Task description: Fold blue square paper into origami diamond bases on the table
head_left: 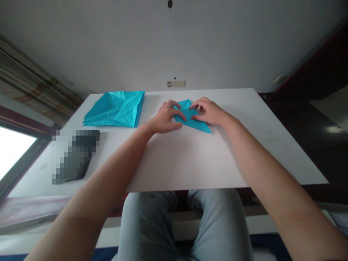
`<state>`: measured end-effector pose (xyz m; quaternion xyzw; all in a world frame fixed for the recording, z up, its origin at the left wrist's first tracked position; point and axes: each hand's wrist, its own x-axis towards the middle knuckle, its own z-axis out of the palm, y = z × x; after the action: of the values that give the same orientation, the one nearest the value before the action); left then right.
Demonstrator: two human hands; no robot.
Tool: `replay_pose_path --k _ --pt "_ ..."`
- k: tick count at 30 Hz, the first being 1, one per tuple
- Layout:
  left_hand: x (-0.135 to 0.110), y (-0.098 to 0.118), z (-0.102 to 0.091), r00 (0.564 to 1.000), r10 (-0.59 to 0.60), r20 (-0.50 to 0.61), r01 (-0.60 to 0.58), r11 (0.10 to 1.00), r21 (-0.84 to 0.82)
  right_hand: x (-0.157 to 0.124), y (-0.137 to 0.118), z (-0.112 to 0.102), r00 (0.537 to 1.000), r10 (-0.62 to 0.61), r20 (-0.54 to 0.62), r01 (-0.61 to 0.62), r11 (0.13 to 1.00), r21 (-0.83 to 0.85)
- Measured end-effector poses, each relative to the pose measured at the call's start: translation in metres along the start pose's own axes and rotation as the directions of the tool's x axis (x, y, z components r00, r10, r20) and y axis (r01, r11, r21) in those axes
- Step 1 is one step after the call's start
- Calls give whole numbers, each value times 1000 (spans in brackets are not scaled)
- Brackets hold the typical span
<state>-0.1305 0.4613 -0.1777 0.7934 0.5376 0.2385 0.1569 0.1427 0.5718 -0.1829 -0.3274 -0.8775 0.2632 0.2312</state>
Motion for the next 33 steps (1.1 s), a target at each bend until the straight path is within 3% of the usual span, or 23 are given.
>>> replay_pose_path --k 2,5,8,12,17,26,33 --pt "0 0 4 988 -105 -112 112 992 56 -2 -2 2 999 10 52 -5 996 -87" --pt "1 -5 12 927 -289 -241 320 942 99 -4 -5 4 997 27 77 -14 986 -166" --pt "2 -16 19 894 -341 -290 389 913 127 -6 -7 7 995 7 101 10 986 -167" --pt "2 -23 21 883 -329 -335 381 919 103 -6 -7 7 994 -21 107 38 987 -158" --pt "3 -12 14 917 -323 -233 344 938 51 -4 -2 7 998 2 62 8 987 -161" --pt "5 9 12 963 -83 -256 47 988 -147 -3 6 16 1000 5 -21 -7 990 -139" --pt "3 18 7 993 -83 -79 86 995 47 -1 2 18 997 11 -77 -23 986 -165"
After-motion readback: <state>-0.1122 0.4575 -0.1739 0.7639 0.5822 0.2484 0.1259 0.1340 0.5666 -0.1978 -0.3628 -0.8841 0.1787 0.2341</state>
